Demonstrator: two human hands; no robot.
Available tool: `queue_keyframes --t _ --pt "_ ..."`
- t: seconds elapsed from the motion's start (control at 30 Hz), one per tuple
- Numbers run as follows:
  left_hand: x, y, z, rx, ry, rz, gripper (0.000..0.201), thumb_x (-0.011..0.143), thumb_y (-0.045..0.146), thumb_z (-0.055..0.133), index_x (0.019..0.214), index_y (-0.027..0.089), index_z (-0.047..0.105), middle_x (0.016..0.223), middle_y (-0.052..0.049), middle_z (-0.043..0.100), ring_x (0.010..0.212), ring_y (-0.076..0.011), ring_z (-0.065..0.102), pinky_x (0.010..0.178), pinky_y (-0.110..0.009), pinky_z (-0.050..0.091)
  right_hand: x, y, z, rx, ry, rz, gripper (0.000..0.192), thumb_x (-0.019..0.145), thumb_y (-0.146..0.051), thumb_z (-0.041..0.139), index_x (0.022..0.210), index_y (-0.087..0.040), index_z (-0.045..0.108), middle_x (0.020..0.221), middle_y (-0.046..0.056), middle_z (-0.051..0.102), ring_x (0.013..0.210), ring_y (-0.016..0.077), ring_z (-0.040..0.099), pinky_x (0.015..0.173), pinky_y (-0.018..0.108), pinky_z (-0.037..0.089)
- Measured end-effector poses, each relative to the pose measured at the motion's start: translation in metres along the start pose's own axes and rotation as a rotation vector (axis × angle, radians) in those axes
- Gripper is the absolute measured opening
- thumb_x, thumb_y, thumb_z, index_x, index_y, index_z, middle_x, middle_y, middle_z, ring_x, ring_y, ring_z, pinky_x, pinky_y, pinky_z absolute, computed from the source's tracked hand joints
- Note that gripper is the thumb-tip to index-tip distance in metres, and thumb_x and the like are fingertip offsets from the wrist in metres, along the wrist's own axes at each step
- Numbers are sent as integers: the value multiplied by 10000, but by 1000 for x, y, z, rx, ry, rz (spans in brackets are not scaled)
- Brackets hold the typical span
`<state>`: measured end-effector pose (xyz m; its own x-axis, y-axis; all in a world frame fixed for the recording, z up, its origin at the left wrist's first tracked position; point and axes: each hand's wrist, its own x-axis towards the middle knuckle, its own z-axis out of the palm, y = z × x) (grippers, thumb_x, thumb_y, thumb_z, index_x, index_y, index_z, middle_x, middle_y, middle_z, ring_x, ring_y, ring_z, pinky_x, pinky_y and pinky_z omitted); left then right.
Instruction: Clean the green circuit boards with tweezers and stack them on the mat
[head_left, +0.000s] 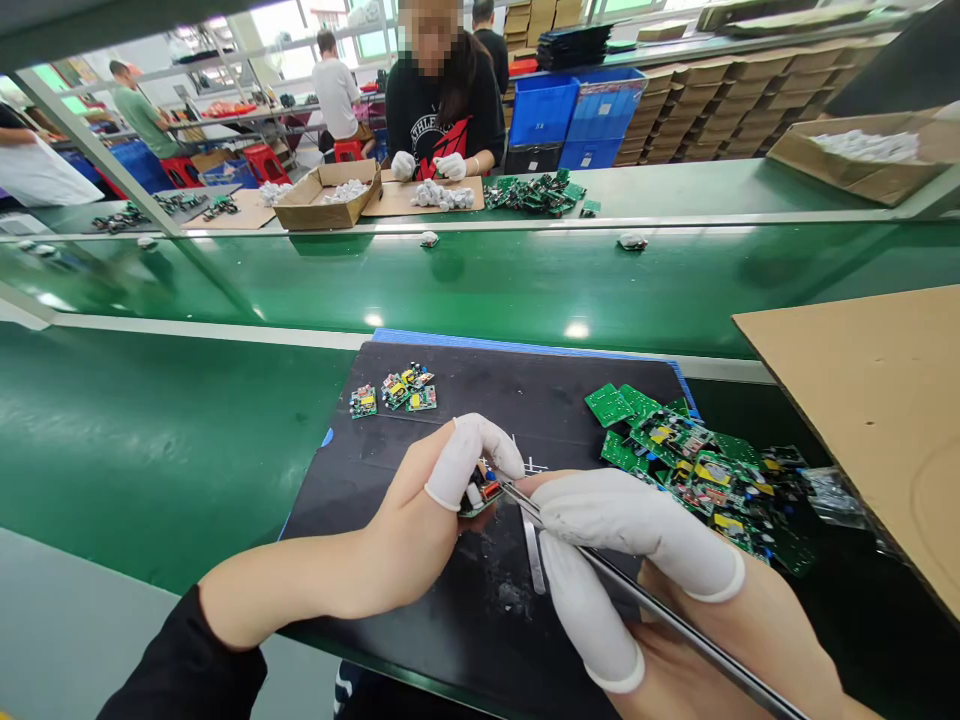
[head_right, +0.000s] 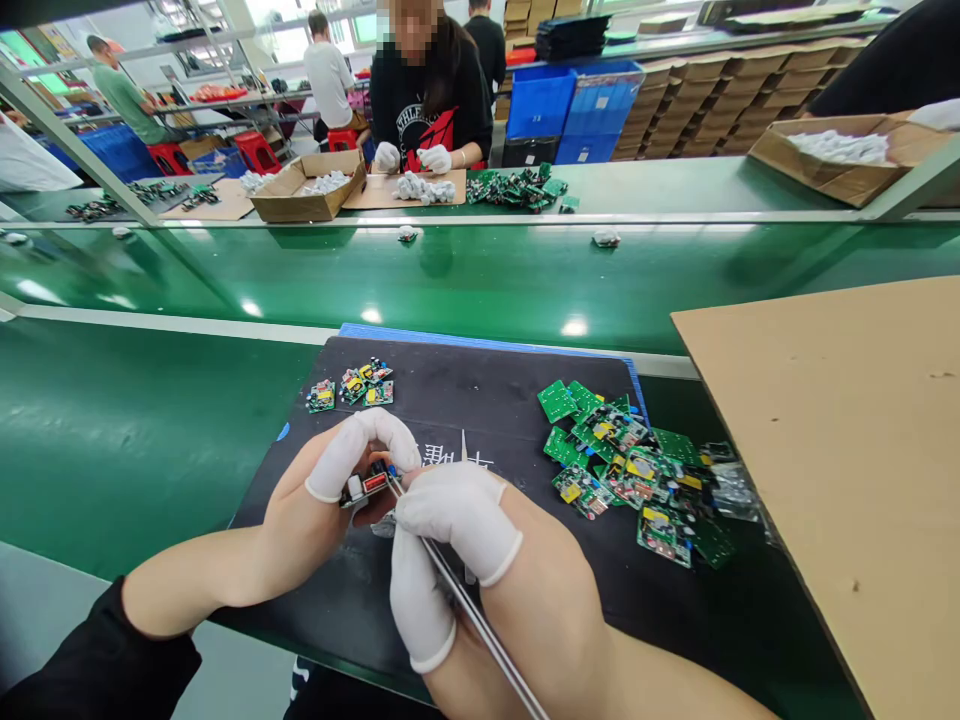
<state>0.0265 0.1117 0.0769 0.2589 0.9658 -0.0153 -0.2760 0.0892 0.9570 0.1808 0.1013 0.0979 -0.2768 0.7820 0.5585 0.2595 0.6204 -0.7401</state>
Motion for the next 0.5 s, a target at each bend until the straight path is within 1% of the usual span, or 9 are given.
queue_keyframes --t 0.1,0.23,0.33,0.43,0.5 --pt "-2 -1 0 -47 -11 -17 381 956 483 457 765 177 580 678 28 491 525 -71 378 451 -167 309 0 0 1 18 49 -38 237 804 -34 541 789 -263 603 718 7 700 635 166 692 639 265 610" --pt "-3 -2 0 -57 -16 -23 382 961 488 446 789 179 592 694 23 501 527 -68 392 449 -164 307 -1 -3 -3 5 -11 -20 292 787 26 548 810 -261 594 760 5 704 693 163 703 685 263 608" --pt "-3 -1 2 -63 -13 9 380 968 474 441 790 176 595 687 26 487 528 -65 369 458 -161 312 -2 -2 -4 -2 -27 -56 302 789 26 554 860 -265 596 771 8 703 698 166 701 656 260 604" --pt "-4 0 3 -65 -10 -4 381 964 477 449 783 174 594 679 27 486 520 -63 362 457 -161 311 -4 4 1 3 36 -119 300 796 11 531 875 -272 590 722 0 686 664 169 693 620 271 604" --pt "-4 -1 2 -62 2 -20 378 950 492 471 783 177 599 699 23 504 524 -62 374 452 -158 308 -6 7 5 10 68 -138 267 803 -22 524 881 -270 589 721 11 690 662 186 698 640 306 618"
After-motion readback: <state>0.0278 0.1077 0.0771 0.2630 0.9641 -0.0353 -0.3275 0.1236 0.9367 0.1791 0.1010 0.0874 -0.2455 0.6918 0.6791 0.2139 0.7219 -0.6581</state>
